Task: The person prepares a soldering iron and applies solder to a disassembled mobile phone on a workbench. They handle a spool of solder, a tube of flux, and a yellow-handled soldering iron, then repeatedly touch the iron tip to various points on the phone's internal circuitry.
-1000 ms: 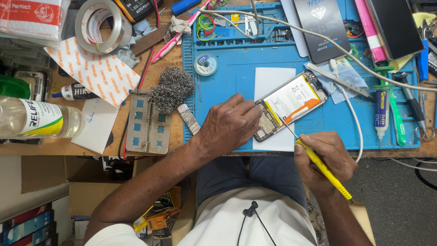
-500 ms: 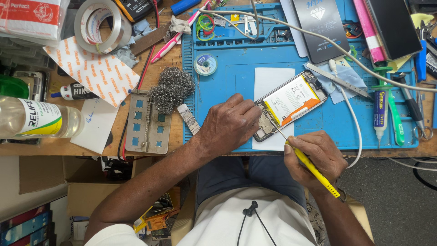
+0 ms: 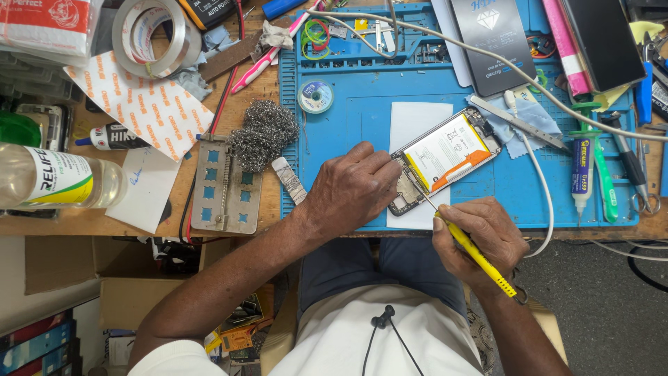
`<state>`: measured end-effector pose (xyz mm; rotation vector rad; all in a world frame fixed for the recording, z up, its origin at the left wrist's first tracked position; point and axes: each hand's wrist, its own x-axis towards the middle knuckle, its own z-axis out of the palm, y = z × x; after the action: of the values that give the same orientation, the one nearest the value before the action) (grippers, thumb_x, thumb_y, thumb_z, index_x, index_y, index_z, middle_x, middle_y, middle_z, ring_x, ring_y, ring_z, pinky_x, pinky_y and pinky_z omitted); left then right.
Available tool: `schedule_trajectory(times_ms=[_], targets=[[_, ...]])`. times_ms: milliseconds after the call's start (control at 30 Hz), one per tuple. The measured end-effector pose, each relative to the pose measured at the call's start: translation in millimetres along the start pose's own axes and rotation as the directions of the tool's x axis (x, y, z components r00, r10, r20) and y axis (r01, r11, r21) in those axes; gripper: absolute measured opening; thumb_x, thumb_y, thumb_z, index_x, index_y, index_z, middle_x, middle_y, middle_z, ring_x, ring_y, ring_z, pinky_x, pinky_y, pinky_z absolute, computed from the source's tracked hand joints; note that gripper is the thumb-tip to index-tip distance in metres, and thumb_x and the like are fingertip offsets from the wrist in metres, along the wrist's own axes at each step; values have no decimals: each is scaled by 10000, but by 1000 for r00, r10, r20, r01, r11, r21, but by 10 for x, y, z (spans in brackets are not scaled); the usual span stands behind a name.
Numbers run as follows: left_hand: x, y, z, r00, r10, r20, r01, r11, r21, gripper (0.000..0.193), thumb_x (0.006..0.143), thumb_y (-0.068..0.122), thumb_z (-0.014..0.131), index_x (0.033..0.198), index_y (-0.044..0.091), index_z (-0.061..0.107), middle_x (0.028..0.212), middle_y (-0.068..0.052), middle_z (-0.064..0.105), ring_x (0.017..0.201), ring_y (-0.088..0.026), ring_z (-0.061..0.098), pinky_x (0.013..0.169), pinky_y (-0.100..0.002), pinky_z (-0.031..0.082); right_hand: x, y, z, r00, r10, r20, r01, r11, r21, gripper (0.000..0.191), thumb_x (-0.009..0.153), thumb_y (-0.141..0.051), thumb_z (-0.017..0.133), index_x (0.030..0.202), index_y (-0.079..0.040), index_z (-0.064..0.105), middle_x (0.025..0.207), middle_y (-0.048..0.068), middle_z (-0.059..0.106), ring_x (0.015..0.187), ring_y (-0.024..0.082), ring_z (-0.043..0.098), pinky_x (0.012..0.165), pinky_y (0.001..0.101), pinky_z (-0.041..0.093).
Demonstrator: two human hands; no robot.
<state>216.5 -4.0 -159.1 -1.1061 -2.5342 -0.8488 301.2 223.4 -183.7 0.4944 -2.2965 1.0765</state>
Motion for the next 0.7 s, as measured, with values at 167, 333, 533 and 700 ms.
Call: schedule_trajectory(times_ms=[167, 333, 533, 700], targets=[[-4, -6, 11, 1000, -1, 9, 0, 1000, 7, 174, 857, 117, 779, 960, 24, 674, 852, -57, 632, 815, -206, 599, 627, -358, 560, 20, -1, 6, 1000, -5, 1, 5, 1000, -4, 220, 845, 29, 788, 1036, -39, 703, 935, 91, 735, 827, 175, 709, 710, 309, 578], [-20, -21, 38, 1000, 0, 15, 0, 1000, 14, 170, 860, 124, 781, 950, 27, 676, 850, -56, 637, 811, -198, 598, 619, -351, 561, 19, -38, -65, 999, 38, -3, -38, 998, 57, 223, 871, 59, 747, 1075, -17, 701, 972, 112, 723, 869, 188, 706, 714, 291, 577], [-16, -31, 63, 999, -13, 40, 12, 1000, 15, 179, 872, 134, 788, 955, 19, 679, 830, -55, 633, 792, -184, 597, 599, -341, 561, 34, -57, -80, 999, 53, -11, -52, 998, 44, 214, 865, 60, 758, 1058, -13, 699, 960, 110, 729, 861, 192, 699, 719, 293, 568], [-15, -19, 38, 1000, -9, 8, 8, 1000, 8, 173, 857, 118, 782, 955, 19, 679, 834, -57, 627, 796, -190, 597, 611, -344, 561, 28, -39, -73, 999, 41, -4, -41, 998, 42, 214, 859, 57, 757, 1054, -11, 701, 962, 114, 731, 858, 193, 701, 717, 301, 568]])
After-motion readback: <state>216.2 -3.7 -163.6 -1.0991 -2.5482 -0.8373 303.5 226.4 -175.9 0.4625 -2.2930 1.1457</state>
